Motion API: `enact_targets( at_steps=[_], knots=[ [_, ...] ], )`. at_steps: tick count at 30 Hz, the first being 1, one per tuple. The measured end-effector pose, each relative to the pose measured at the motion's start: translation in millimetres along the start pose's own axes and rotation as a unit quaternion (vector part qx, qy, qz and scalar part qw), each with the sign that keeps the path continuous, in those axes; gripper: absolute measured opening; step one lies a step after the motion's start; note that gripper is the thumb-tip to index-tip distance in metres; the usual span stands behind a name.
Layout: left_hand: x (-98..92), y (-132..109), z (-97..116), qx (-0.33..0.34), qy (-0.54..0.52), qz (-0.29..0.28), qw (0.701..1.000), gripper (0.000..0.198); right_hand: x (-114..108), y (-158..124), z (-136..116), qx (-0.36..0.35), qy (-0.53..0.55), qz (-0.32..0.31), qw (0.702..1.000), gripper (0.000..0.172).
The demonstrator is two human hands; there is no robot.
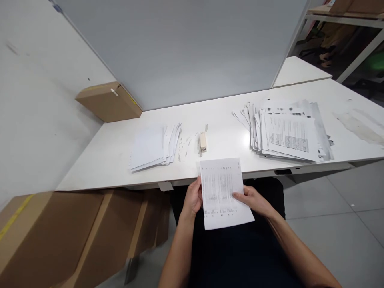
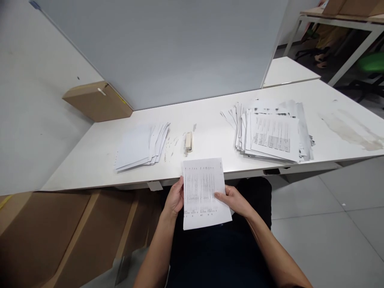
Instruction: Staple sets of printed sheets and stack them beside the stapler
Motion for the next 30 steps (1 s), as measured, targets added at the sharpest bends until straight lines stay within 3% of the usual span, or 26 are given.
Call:
enact_targets(
  at_steps=[6, 11, 14, 18, 20, 22, 25, 28, 30],
  knots=[
    [-7.2, -3.0, -3.2, 0.014, 0.034, 0.023, 0.999, 0.037, 3.7, 1.1, 1.0, -0.005, 0.015, -0.032, 0.999, 0.040],
    [-3.9, -9.9, 11.6, 0.087, 0.181, 0.046, 0.979, 0.030, 1.7, 6.3, 8.9, 0.006, 0.042, -0.011, 0.999, 0.043],
    [2.4, -20.0, 23.9, 0.149, 0.310, 0.076, 0.936, 0.026, 2.1, 8.6, 11.9, 0.008, 0.082, 0.024, 0.996, 0.047],
    [8.5, -42.3, 51.8, 0.260, 0.456, 0.155, 0.837, 0.021, 5.2, 10.9, 17.7, 0.035, 0.127, 0.062, 0.989, 0.042],
    [3.0, -51.6, 68.5, 0.293, 0.486, 0.201, 0.798, 0.019, 0.3, 10.5, 17.7, 0.044, 0.135, 0.087, 0.986, 0.039],
    [-13.2, -60.7, 88.7, 0.317, 0.467, 0.263, 0.782, 0.020, -13.2, 7.7, 14.0, 0.039, 0.131, 0.126, 0.983, 0.037],
    [-45.9, -69.7, 112.2, 0.334, 0.334, 0.310, 0.825, 0.025, -44.0, -1.3, 4.0, 0.011, 0.103, 0.199, 0.974, 0.036],
    [-63.1, -65.2, 112.9, 0.294, 0.205, 0.276, 0.892, 0.034, -60.8, -7.8, -5.0, -0.014, 0.079, 0.226, 0.971, 0.039],
    [-58.4, -55.2, 98.5, 0.237, 0.187, 0.227, 0.926, 0.036, -55.9, -7.2, -8.3, -0.019, 0.068, 0.211, 0.975, 0.041]
  ],
)
Point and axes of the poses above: each hand's wrist, its own y-axis towards the middle knuckle, its own x-axis out of the palm, z = x × y, the point moved 8 cm from there along y, towards the middle knuckle, and after that the axes turned 1 degree about y, right-handed, at the moved point
